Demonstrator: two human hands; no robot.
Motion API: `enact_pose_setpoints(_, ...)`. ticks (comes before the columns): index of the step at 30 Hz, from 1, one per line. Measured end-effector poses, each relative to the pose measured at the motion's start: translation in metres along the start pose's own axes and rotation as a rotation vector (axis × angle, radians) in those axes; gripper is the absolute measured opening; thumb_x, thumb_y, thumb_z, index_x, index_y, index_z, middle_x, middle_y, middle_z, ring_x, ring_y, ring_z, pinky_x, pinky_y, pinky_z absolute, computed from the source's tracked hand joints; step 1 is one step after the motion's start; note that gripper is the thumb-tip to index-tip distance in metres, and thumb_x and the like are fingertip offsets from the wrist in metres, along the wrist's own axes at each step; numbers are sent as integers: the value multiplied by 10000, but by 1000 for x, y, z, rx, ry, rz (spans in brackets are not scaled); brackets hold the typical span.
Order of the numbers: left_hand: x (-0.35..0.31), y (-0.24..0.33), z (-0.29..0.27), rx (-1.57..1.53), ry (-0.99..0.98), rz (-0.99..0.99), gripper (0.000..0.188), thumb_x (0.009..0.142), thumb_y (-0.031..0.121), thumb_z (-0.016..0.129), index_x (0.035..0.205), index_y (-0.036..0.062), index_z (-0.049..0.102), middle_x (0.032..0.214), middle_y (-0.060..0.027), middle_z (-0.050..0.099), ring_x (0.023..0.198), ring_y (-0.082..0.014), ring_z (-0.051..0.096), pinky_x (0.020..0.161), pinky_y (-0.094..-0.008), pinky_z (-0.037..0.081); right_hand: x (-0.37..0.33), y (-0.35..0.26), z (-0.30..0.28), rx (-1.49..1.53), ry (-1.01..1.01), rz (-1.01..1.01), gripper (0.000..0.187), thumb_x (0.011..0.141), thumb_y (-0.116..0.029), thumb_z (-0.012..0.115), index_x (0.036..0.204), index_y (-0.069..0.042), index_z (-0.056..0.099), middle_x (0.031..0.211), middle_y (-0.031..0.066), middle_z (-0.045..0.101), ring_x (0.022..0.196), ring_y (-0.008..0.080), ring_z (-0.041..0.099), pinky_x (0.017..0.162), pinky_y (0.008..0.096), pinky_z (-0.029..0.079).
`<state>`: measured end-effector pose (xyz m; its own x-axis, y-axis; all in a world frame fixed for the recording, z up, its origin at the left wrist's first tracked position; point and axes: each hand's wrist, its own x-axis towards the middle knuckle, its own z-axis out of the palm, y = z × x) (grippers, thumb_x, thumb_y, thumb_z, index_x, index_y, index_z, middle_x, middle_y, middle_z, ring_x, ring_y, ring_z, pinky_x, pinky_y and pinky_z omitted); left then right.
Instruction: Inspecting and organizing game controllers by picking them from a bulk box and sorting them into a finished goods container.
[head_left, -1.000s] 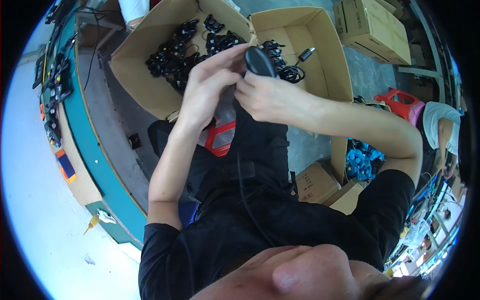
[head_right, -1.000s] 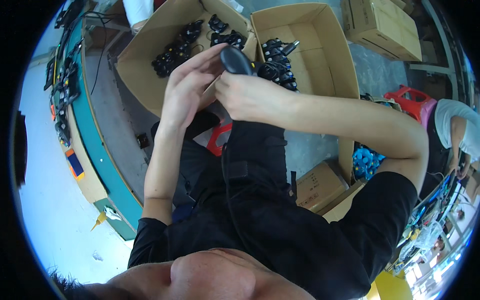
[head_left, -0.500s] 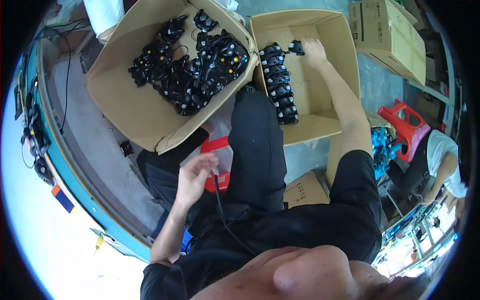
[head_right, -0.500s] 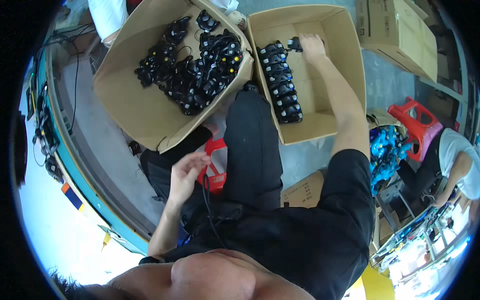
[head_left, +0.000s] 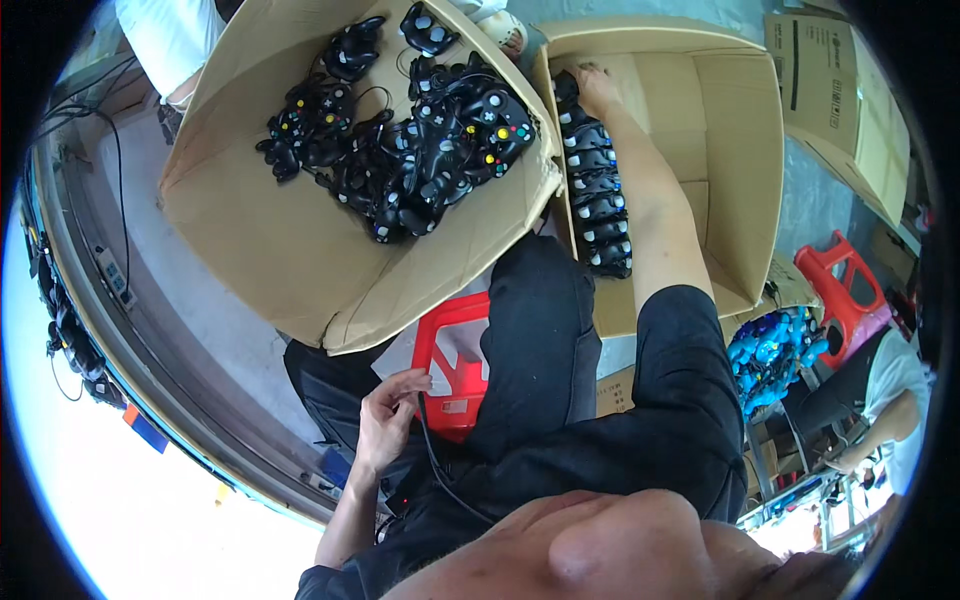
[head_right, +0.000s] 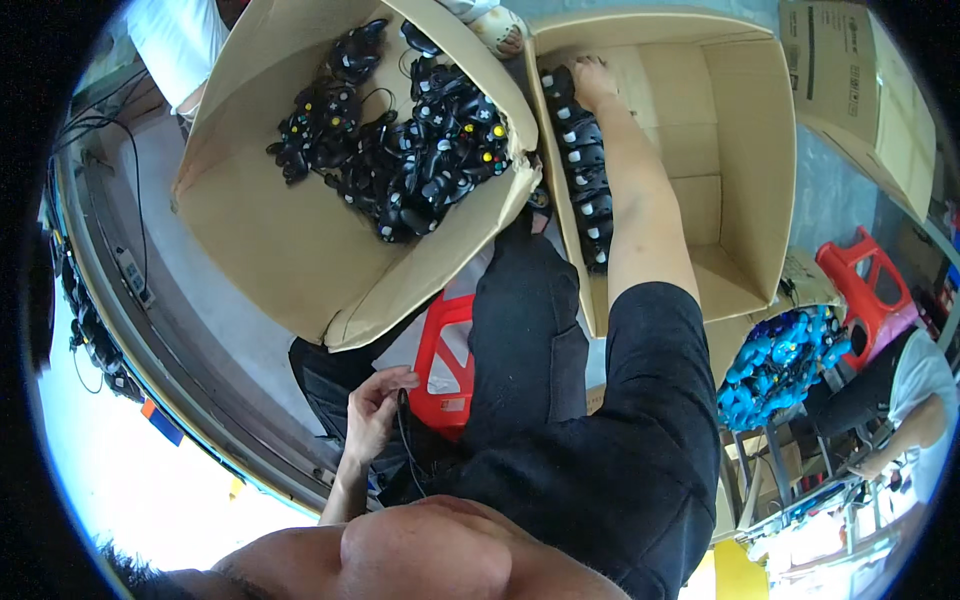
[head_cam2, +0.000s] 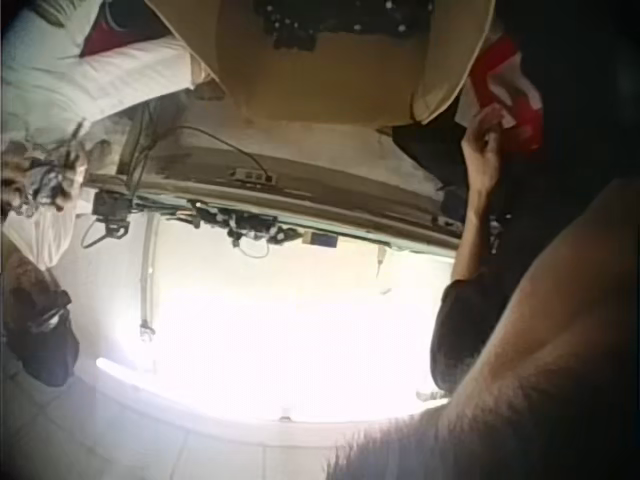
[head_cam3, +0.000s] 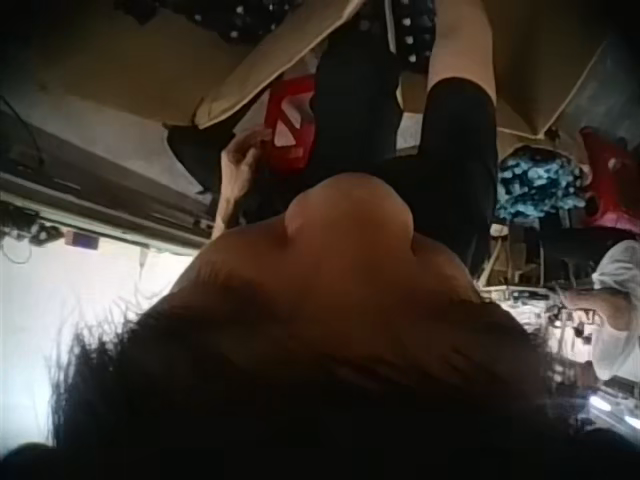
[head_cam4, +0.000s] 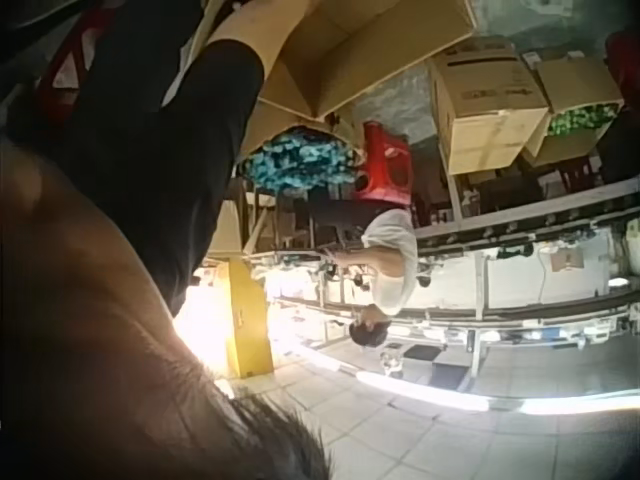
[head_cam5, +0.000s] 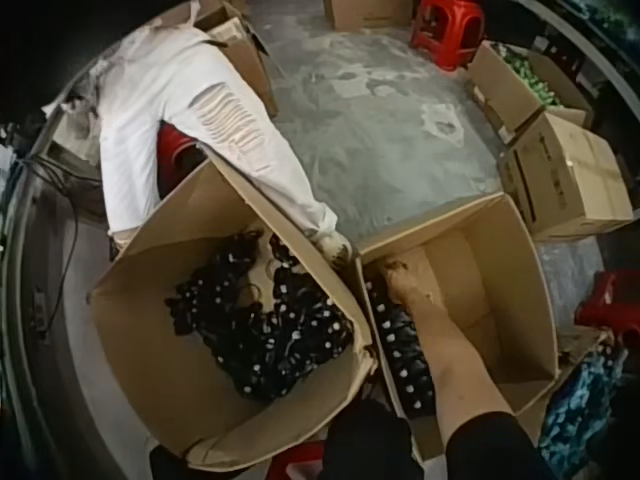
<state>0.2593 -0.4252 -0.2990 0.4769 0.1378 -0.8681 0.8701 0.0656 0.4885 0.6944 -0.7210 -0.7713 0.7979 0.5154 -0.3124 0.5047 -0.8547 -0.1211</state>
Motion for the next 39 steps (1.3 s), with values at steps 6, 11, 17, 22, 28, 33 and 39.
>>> enact_pose_setpoints(6, 7, 6, 1, 33, -1, -19, 421, 918, -67, 497, 1316, -56, 631, 1204, -126, 726, 1139, -173, 679, 1037, -333, 508, 14, 3, -11, 256, -309, 114, 658, 809, -204, 710, 1446, -168, 549, 1372, 190, 638, 1305, 375, 563, 1104, 498, 445)
enact_pose_setpoints(11, 11, 9, 3, 76, -44, 2, 407, 924, -60, 515, 1313, -52, 635, 1216, -137, 722, 1144, -190, 683, 1043, -335, 510, -20, -15, -23, -34, -66, 84, 790, 823, -284, 721, 1538, -122, 428, 1452, 246, 533, 1391, 430, 445, 1174, 534, 346)
enact_pose_setpoints(17, -15, -10, 6, 123, 69, 27, 438, 886, -82, 515, 1305, -59, 638, 1292, -144, 696, 1210, -208, 655, 1040, -335, 507, 1, -55, -23, 322, -58, -40, 551, 940, -233, 592, 1446, -28, 519, 1460, 247, 539, 1288, 448, 550, 1090, 534, 453)
enact_pose_setpoints(22, -2, 34, -27, 372, 21, 170, 340, 903, 70, 603, 1216, -38, 677, 1195, -170, 731, 1072, -287, 730, 950, -397, 580, 3, 68, 79, 62, -35, 10, 653, 1013, -395, 509, 1560, -54, 405, 1554, 174, 482, 1408, 368, 479, 1137, 481, 409)
enact_pose_setpoints(28, -45, 43, -55, 435, 360, 291, 285, 919, 72, 637, 1183, -14, 704, 1098, -165, 745, 1027, -282, 739, 899, -387, 588, 39, 47, 101, 467, -26, 5, 627, 1050, -442, 455, 1527, -35, 446, 1551, 223, 458, 1433, 423, 429, 1176, 456, 356)
enact_pose_setpoints(33, -82, 93, -121, 616, 736, 426, 226, 964, 58, 627, 1165, 16, 724, 1088, -145, 746, 1011, -248, 736, 892, -364, 577, 35, 52, 82, 737, -14, 55, 594, 1053, -393, 466, 1505, -9, 458, 1540, 247, 454, 1422, 440, 432, 1181, 472, 352)
enact_pose_setpoints(39, -100, 162, -280, 1109, 1472, 558, 381, 981, 268, 698, 1279, 33, 671, 1253, -171, 679, 1165, -306, 669, 981, -412, 538, -23, 14, 7, 734, 171, 19, 574, 1029, -302, 509, 1504, 13, 442, 1540, 251, 451, 1414, 443, 441, 1179, 483, 361)
